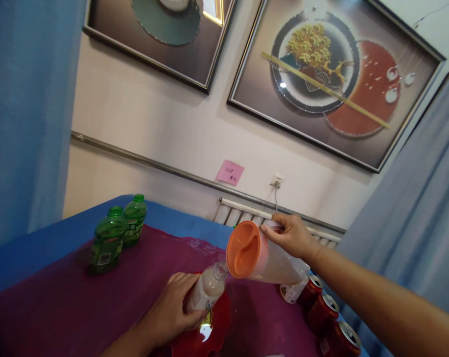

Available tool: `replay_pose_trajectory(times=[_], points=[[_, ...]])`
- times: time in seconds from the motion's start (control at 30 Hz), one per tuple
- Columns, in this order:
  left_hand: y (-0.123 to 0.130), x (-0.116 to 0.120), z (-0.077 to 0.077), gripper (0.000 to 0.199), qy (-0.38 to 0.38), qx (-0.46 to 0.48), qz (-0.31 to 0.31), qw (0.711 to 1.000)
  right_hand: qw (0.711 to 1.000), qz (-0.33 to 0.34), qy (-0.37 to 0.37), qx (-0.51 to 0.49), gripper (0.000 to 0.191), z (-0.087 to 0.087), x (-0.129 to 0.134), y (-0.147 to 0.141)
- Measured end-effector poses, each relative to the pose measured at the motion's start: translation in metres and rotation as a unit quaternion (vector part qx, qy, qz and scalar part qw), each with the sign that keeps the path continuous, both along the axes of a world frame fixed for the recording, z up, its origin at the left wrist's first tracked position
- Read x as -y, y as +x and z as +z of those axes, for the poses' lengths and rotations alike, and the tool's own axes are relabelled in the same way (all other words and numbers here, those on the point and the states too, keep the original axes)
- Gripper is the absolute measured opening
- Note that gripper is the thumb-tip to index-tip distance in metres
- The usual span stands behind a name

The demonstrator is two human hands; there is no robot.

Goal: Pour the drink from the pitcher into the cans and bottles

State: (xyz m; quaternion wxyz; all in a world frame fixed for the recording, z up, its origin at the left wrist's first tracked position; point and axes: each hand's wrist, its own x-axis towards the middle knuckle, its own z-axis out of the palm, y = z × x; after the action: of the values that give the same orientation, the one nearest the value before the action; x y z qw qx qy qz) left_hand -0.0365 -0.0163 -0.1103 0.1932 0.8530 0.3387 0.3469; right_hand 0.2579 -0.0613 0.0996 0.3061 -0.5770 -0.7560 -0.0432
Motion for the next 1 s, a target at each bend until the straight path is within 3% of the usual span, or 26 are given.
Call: replay_pose_trajectory(times=[1.0], points=[[0.0004, 0.0026, 0.0032, 0.041, -0.019, 0.007, 0.006, 1.000, 1.000, 0.008, -0.006, 0.006, 0.051, 0.0047, -0.0006, -0.0041]])
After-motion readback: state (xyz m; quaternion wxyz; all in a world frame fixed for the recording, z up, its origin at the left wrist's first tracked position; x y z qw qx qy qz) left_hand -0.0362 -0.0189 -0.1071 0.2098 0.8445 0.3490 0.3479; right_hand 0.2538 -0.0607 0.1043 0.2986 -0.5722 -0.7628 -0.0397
